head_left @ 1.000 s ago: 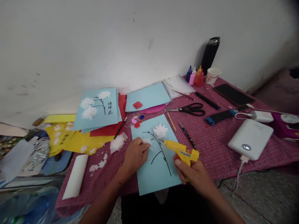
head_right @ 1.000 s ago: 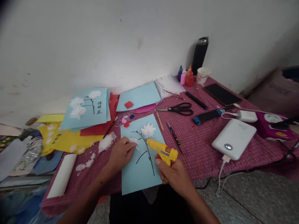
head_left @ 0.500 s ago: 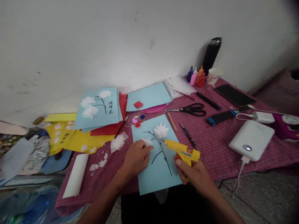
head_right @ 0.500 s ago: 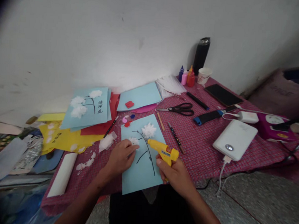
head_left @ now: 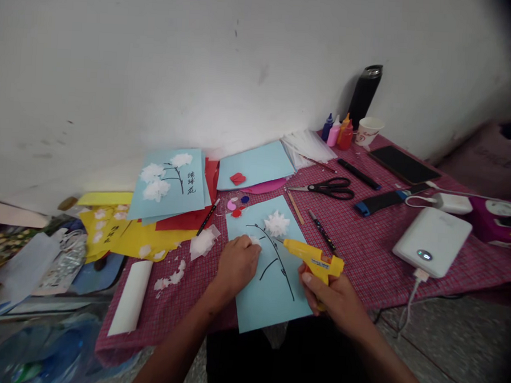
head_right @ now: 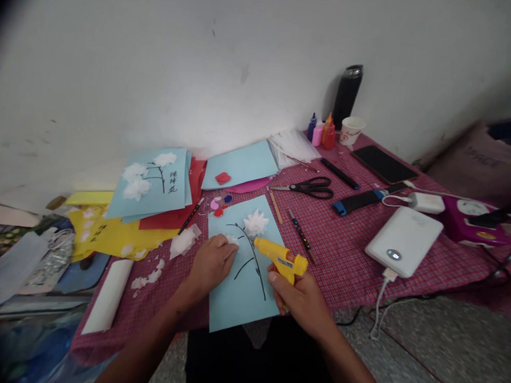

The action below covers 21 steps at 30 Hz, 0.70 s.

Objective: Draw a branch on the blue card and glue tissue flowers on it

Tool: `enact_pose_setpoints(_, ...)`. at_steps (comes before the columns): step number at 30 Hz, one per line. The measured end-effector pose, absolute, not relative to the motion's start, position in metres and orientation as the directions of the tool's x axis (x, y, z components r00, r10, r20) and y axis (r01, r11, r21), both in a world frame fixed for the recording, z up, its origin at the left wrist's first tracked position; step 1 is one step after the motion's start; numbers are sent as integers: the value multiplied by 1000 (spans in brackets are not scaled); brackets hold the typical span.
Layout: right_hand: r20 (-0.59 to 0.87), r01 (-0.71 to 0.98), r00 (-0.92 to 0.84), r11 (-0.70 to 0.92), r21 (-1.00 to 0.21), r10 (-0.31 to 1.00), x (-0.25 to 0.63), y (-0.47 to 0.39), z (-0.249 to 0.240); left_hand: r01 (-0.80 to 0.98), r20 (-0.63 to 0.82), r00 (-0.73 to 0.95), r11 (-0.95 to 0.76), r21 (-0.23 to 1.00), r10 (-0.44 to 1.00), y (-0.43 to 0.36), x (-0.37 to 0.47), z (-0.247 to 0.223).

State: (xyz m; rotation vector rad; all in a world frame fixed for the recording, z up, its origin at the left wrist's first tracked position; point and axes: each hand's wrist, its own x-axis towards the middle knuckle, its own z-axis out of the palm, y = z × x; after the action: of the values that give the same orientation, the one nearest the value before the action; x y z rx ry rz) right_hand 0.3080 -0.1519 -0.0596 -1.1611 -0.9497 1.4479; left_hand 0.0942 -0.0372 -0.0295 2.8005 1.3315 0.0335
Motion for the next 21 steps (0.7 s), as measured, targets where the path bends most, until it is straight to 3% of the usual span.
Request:
enact_pose_setpoints(7,-186,-224,-11,-184,-957,982,308,-153,-60,782,73,611,-615,97,788,-39,95,-30)
enact_pose_setpoints(13,-242,-218,12,-233,-948,970,309,-155,-60,720,211,620,-655,232,756,-89,62,-32)
enact_pose_setpoints(16,-259,-185,8,-253,-950,966,309,-155,-59,763,249,516,-572,302,820,-108,15,-37)
enact_pose_setpoints(21,-277,-113,16,-274,-955,961,311,-154,-63,892,329,195,-307,332,924,-101,-82,-41)
